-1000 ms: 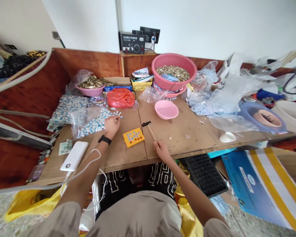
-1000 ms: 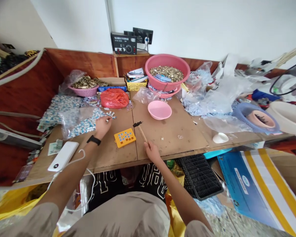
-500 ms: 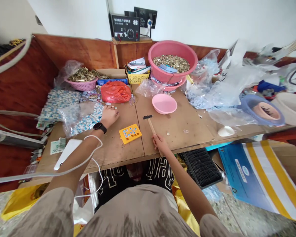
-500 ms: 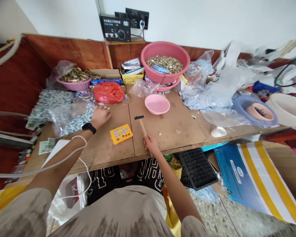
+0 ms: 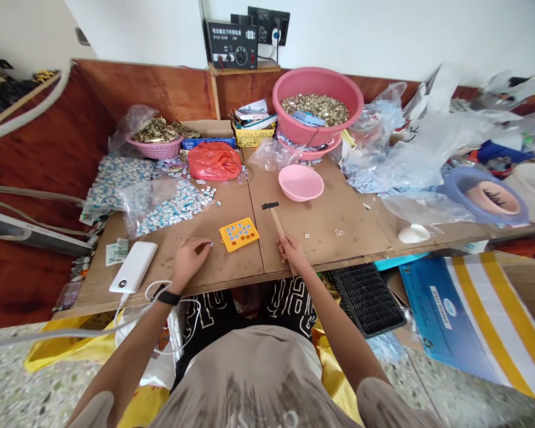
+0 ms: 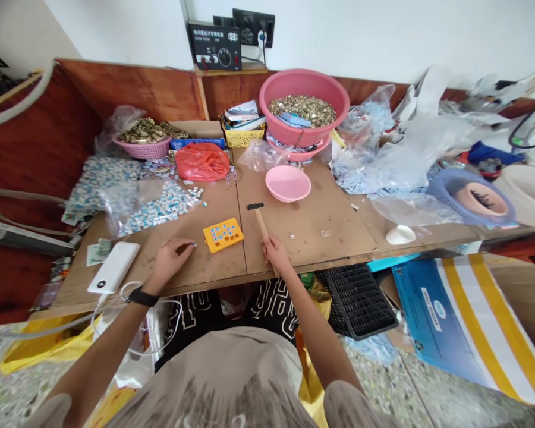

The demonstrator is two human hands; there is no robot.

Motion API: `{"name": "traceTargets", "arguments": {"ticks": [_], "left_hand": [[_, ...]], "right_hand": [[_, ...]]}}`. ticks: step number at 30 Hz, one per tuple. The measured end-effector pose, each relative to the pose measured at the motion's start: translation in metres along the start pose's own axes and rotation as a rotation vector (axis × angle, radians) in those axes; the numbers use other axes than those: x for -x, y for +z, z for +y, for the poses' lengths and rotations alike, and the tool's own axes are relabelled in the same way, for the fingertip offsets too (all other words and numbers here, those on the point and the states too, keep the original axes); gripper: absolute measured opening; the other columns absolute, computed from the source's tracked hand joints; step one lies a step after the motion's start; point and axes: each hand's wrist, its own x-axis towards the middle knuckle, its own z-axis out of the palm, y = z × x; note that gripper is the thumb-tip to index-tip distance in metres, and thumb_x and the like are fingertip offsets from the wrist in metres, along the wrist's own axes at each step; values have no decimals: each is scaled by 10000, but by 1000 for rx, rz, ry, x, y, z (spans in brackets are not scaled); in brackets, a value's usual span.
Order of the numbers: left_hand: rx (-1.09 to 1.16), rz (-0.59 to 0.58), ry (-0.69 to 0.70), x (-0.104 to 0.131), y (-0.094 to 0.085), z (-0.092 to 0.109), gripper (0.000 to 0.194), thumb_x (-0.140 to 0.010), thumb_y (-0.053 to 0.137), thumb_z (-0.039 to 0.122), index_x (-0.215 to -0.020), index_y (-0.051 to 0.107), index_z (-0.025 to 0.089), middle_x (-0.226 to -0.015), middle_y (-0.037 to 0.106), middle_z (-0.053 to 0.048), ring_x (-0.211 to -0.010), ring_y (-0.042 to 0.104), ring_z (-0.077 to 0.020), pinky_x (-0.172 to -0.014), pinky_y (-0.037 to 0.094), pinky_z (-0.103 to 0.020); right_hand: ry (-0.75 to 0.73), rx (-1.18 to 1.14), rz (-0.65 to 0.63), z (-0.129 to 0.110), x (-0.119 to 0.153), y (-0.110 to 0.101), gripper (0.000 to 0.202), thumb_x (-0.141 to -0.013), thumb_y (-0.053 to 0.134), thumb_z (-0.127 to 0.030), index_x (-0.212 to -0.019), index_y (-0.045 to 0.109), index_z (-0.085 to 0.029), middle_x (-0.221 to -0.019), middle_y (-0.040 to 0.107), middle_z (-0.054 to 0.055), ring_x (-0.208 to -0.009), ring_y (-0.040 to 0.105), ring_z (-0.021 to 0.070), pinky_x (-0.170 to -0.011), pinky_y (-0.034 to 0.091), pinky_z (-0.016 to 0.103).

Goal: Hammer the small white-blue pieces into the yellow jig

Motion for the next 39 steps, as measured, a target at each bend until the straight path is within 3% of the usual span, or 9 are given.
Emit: {"name": "traceTargets", "arguments": {"ticks": [3,5,9,18,24,28,32,37,39], "left_hand": [[21,17,-33,9,3,6,260,-1062,621,395,-1176,831,294,-1244,878,-93,-1228,784,-331,-1198,577,-508],[12,99,-97,15,8,15,296,-1063,631,404,-1271,794,271,-1284,856,-117,-1250,773,-333,-1181,580,-497],[-16,227,-258,24,22,30,324,-1031,740,521,-1231,749,266,-1187,849,-109,-1139,789,-331,-1099,599,-472],[-55,167,-173,18,30,45,213,-1087,629,353,-1097,832,287,-1232,871,-104,-1211,780,-334,-1158,569,-505],[174,95,-126,20,39,66,276,-1047,730,345,-1307,802,285,-1235,891,-56,-1145,823,-281,-1130,626,-445],[86,0,-78,11,48,79,293,-1038,722,260,-1320,798,285,-1242,888,-69,-1224,805,-315,-1163,607,-474],[-6,-48,-47,-2,51,80,239,-1056,681,237,-1264,794,269,-1277,872,-112,-1255,792,-343,-1148,603,-488],[10,-93,-26,-9,52,79,151,-1040,687,222,-1132,793,276,-1229,877,-93,-1182,806,-326,-1117,612,-466],[17,-102,-41,-10,53,79,123,-1030,703,226,-1094,797,272,-1188,882,-87,-1129,811,-320,-1092,618,-464]], "right_hand": [[-4,-8,5,2,1,-1,604,-901,755,-836,-978,684,-241,-621,527,-72,-456,401,103,-414,507,243],[-10,-15,15,3,2,0,602,-905,756,-834,-986,678,-243,-625,525,-73,-455,398,102,-416,503,247],[-19,-26,29,5,3,1,613,-897,763,-844,-983,665,-245,-638,534,-72,-457,403,102,-423,508,254],[-24,-46,36,12,0,0,643,-899,771,-869,-987,671,-240,-624,544,-74,-444,422,103,-424,530,259],[-2,-111,81,12,0,-6,642,-932,802,-854,-1016,665,-232,-746,695,14,-590,735,192,-576,670,319],[4,-195,78,10,4,-14,595,-949,836,-797,-1033,669,-233,-824,745,36,-690,813,214,-708,734,356],[1,-166,72,9,5,-16,612,-939,813,-823,-1029,643,-242,-773,699,0,-599,737,182,-612,700,339],[-58,-57,36,8,8,-6,648,-906,745,-882,-1035,626,-258,-673,528,-96,-403,409,86,-358,404,234],[-60,-43,23,8,17,0,629,-912,745,-867,-1042,624,-264,-675,518,-100,-400,385,86,-350,356,233]]}}
